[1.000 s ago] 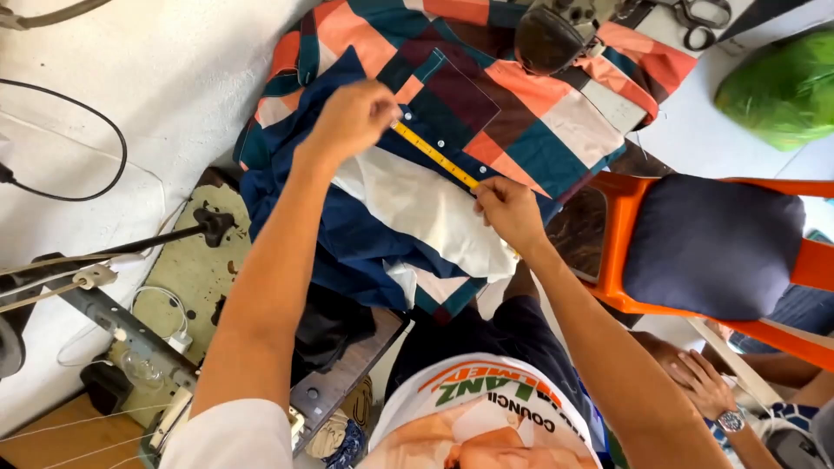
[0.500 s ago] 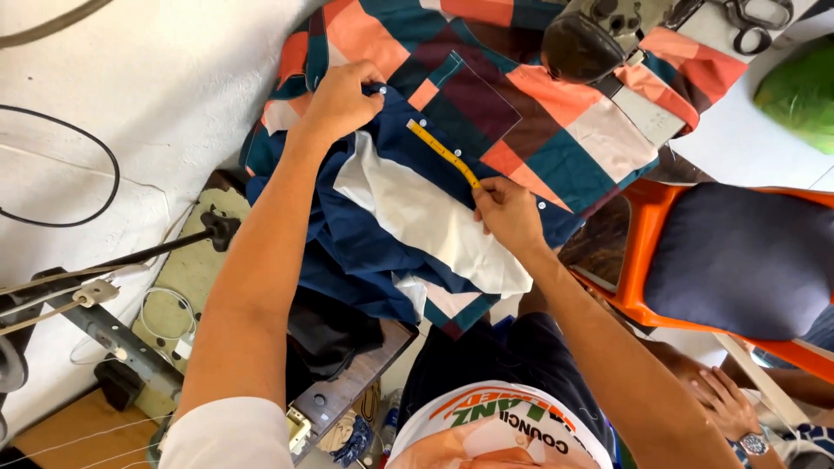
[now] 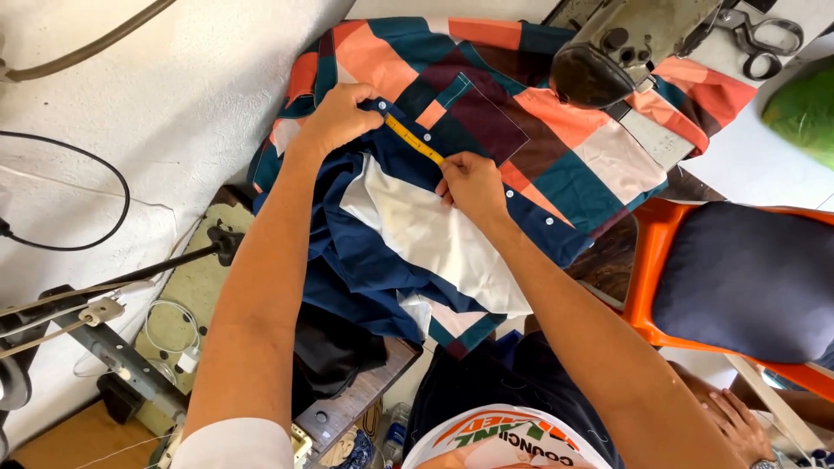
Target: A person measures and marks a checkered shirt using a measuring tape and tailor's chalk on a workbench in a sewing factory.
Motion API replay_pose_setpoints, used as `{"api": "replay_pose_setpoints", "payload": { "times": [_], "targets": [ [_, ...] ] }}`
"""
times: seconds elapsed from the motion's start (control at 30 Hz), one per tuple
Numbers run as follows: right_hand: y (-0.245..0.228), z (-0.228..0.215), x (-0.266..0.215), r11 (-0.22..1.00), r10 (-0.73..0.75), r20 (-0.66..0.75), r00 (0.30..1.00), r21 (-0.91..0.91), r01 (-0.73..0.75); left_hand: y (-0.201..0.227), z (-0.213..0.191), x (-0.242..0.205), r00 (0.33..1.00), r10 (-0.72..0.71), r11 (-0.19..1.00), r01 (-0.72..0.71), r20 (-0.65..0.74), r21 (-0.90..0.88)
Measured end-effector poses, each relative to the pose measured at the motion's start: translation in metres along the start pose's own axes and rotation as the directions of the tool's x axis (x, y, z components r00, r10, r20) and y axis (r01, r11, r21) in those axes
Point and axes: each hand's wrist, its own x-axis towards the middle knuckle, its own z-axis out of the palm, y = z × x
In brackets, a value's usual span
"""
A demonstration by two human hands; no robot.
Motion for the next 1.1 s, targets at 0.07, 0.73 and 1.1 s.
{"api": "replay_pose_setpoints", "payload": {
  "times": [0.07,0.73,1.1],
  "targets": [
    [0.002,0.0,-0.002,1.0,0.006,-0.012,1.0,-0.009,-0.006,-0.001,0.001,0.0,1.0,0.009,1.0,-0.009,-0.005,0.019],
    [0.012,0.0,-0.001,0.999,0.007,-0.015,1.0,0.032,-0.006,-0.001,0.004,0.002,1.0,-0.001,1.0,0.001,-0.011,0.011],
    [0.025,-0.005,-0.006,0.989,-0.108,-0.01,0.994,-0.098,0.107,-0.032,0.016,0.013,0.939,0.297,0.945,-0.263,-0.174,0.192]
  ]
}}
